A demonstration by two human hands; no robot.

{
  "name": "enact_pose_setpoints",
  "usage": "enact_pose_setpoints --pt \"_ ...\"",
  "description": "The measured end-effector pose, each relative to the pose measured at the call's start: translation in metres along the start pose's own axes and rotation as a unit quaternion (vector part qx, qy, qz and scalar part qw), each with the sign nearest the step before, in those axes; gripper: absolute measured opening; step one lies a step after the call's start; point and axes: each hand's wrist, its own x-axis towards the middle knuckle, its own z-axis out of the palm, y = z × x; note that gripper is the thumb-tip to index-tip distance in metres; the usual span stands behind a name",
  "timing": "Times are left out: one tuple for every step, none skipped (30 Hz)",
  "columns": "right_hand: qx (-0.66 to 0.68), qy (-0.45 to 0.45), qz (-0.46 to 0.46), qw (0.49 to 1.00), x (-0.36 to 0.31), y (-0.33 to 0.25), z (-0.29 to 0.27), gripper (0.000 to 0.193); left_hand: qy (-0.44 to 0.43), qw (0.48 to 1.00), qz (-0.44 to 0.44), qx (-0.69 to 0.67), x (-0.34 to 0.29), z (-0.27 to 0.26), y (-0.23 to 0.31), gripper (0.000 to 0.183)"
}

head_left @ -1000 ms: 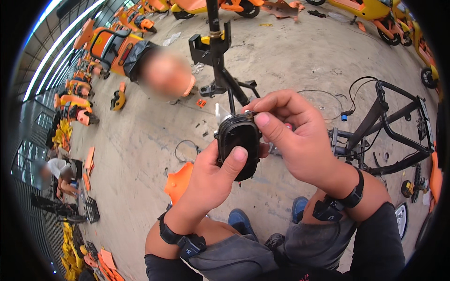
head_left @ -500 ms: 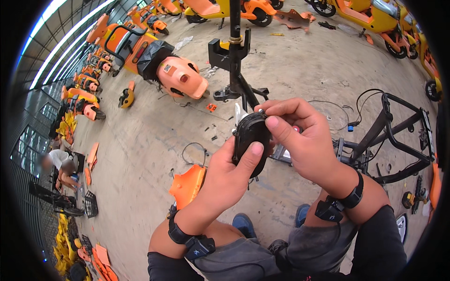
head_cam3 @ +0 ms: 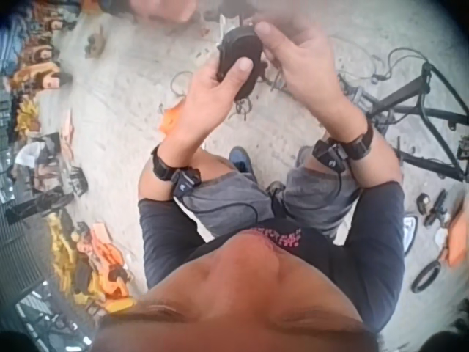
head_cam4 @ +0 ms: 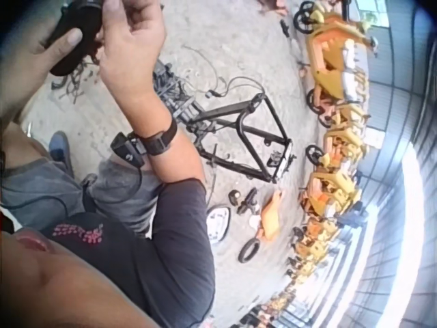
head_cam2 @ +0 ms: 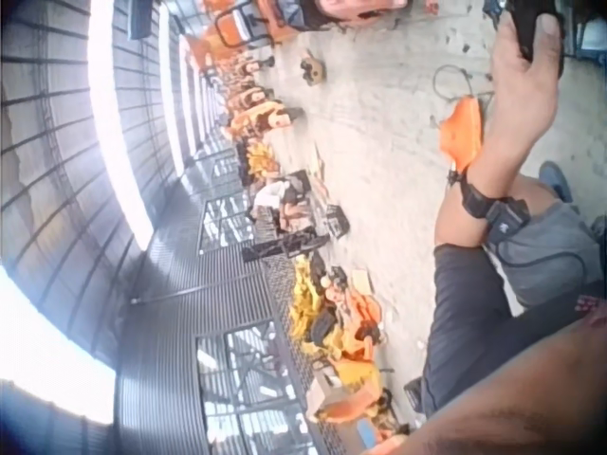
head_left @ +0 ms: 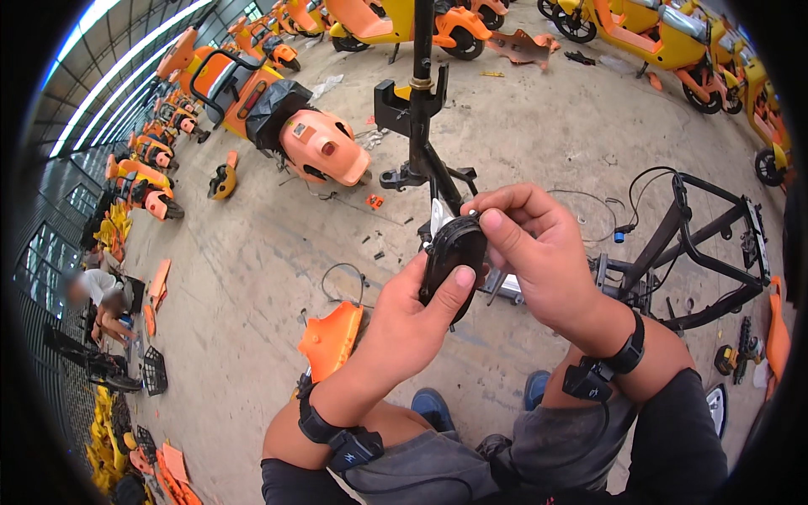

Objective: The person assembles a scooter digital display unit by hand, using a screwdriver to fasten screws into the casing. They then attach a black plastic cover to the display and inspect the assembled unit.

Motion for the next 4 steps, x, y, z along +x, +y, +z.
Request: enact_pose_setpoints --pt "0.002 -0.003 0.001 1.0 0.0006 0.0 -0.0011 0.018 0.0 1.0 -0.003 -0.002 0.0009 0.0008 0.0005 0.04" --pt "0.004 -0.005 0.003 1.0 0.0015 0.0 -0.0024 0.019 -0.002 1.0 -0.006 0.002 0.0017 0.0011 0.0011 0.04" --pt "0.005 -0.005 0.005 1.0 0.0017 0.0005 -0.0042 0.019 -0.005 1.0 -0.009 0.004 0.0023 0.0007 0.0006 0.04" --pt "0.003 -0.001 0.002 1.0 0.0015 -0.0011 -0.0059 0.019 -0.009 1.0 -0.013 0.007 0.0029 -0.0001 0.0002 0.041"
